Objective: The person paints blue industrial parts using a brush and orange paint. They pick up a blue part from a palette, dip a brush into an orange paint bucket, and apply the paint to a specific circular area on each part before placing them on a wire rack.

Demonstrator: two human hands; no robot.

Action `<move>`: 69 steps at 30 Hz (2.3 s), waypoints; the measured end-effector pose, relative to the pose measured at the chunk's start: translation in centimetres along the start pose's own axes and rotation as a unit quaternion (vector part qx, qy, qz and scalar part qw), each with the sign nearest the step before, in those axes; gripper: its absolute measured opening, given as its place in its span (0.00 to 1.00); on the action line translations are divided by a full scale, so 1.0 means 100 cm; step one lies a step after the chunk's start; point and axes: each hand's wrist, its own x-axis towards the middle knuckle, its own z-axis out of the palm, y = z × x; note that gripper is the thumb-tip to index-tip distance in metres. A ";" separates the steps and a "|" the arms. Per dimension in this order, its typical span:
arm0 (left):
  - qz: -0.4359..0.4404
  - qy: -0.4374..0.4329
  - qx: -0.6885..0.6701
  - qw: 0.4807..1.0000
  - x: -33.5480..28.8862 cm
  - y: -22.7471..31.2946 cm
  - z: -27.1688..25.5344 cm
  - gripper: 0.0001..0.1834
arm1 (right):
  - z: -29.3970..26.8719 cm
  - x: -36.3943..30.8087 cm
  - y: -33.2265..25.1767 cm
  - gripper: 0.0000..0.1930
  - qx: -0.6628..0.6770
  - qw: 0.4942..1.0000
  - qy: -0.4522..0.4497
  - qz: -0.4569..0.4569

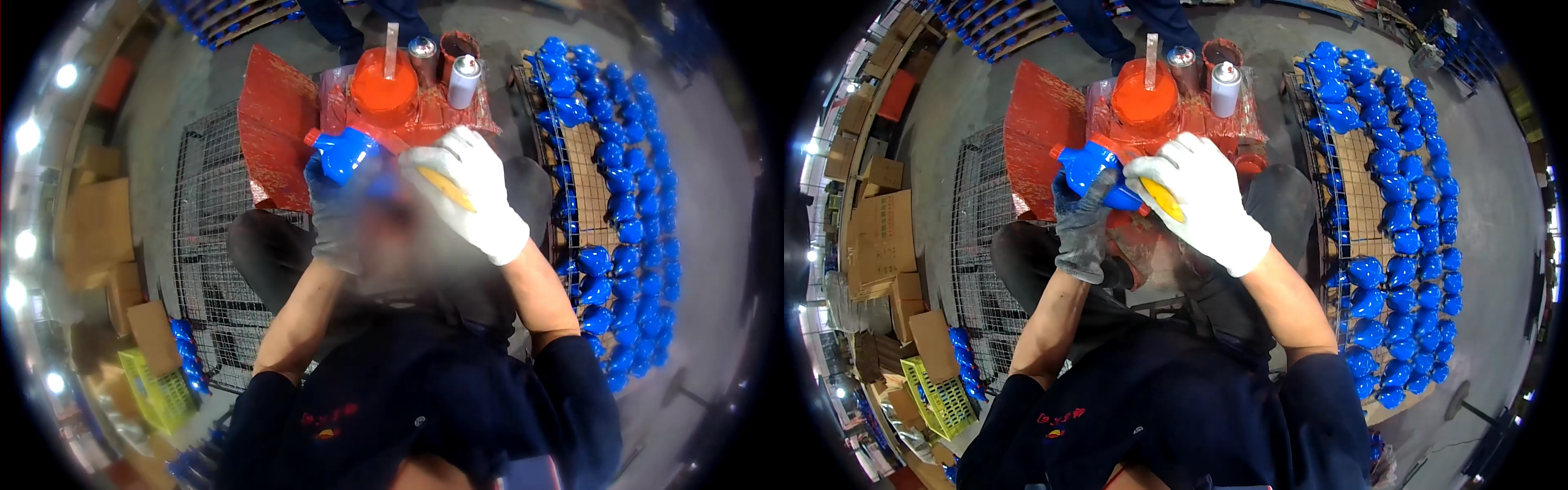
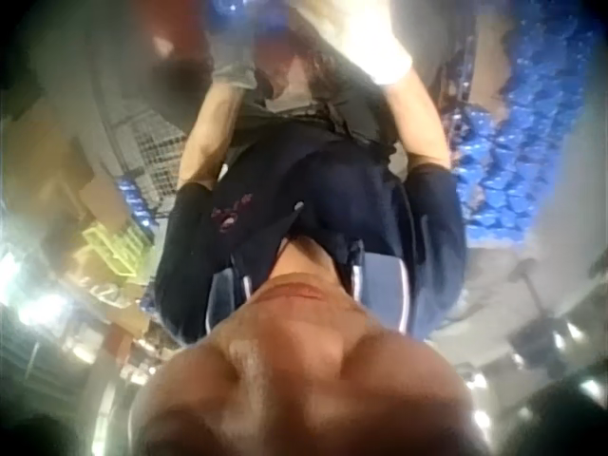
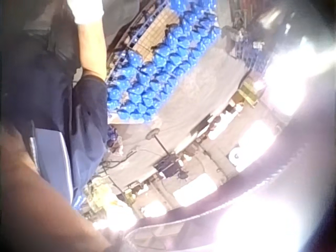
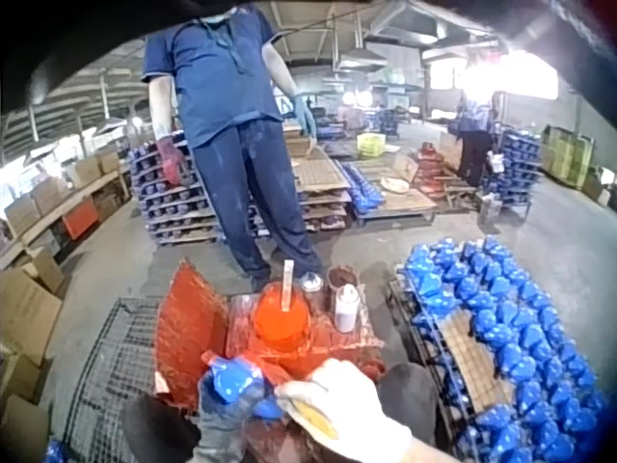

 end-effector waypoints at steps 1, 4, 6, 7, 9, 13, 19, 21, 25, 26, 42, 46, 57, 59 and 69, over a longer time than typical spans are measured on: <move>0.006 0.000 0.001 1.000 -0.001 0.009 0.001 0.38 | 0.002 -0.002 0.002 0.13 0.001 1.000 0.004 -0.004; -0.186 -0.042 -0.232 0.954 -0.001 0.025 0.000 0.37 | 0.006 -0.009 0.010 0.15 0.024 0.999 0.028 -0.017; -0.230 -0.083 -0.317 0.916 0.003 0.026 -0.005 0.38 | 0.010 -0.011 0.015 0.14 0.091 0.995 0.042 0.004; -0.243 -0.101 -0.345 0.901 0.006 0.024 -0.007 0.38 | 0.013 -0.015 0.019 0.14 0.154 0.986 0.049 0.032; -0.260 -0.132 -0.381 0.877 0.013 0.021 -0.008 0.39 | 0.019 -0.026 0.027 0.13 0.219 0.972 0.052 0.073; -0.265 -0.162 -0.420 0.853 0.017 0.021 -0.013 0.41 | 0.041 -0.038 0.045 0.13 0.370 0.917 0.087 0.120; -0.232 -0.182 -0.454 0.841 0.026 0.030 -0.028 0.44 | 0.067 -0.043 0.049 0.11 0.326 0.892 0.135 0.281; -0.207 -0.190 -0.453 0.846 0.030 0.039 -0.035 0.45 | 0.067 -0.045 0.052 0.09 0.306 0.897 0.166 0.272; -0.106 -0.193 -0.396 0.891 0.040 0.070 -0.073 0.47 | 0.062 -0.045 0.045 0.10 0.258 0.921 0.166 0.241; -0.065 -0.179 -0.358 0.914 0.043 0.080 -0.091 0.48 | 0.061 -0.041 0.041 0.10 0.262 0.921 0.166 0.234; 0.115 0.307 0.374 0.867 -0.006 -0.004 -0.483 0.57 | 0.092 0.002 0.018 0.09 0.033 0.989 0.057 0.136; -0.130 0.385 0.300 0.863 -0.013 0.008 -0.569 0.52 | 0.126 0.014 0.009 0.10 0.014 0.996 -0.034 0.082; -0.384 0.423 0.648 0.504 0.022 0.040 -0.811 0.49 | 0.220 0.076 0.001 0.24 -0.218 0.970 -0.042 -0.101; -0.360 0.481 0.630 0.492 0.018 0.033 -0.831 0.46 | 0.220 0.070 0.017 0.23 -0.167 0.974 -0.120 -0.097; -0.142 0.398 0.776 0.468 0.027 -0.014 -0.867 0.37 | 0.234 0.076 -0.019 0.15 -0.120 0.983 -0.137 0.017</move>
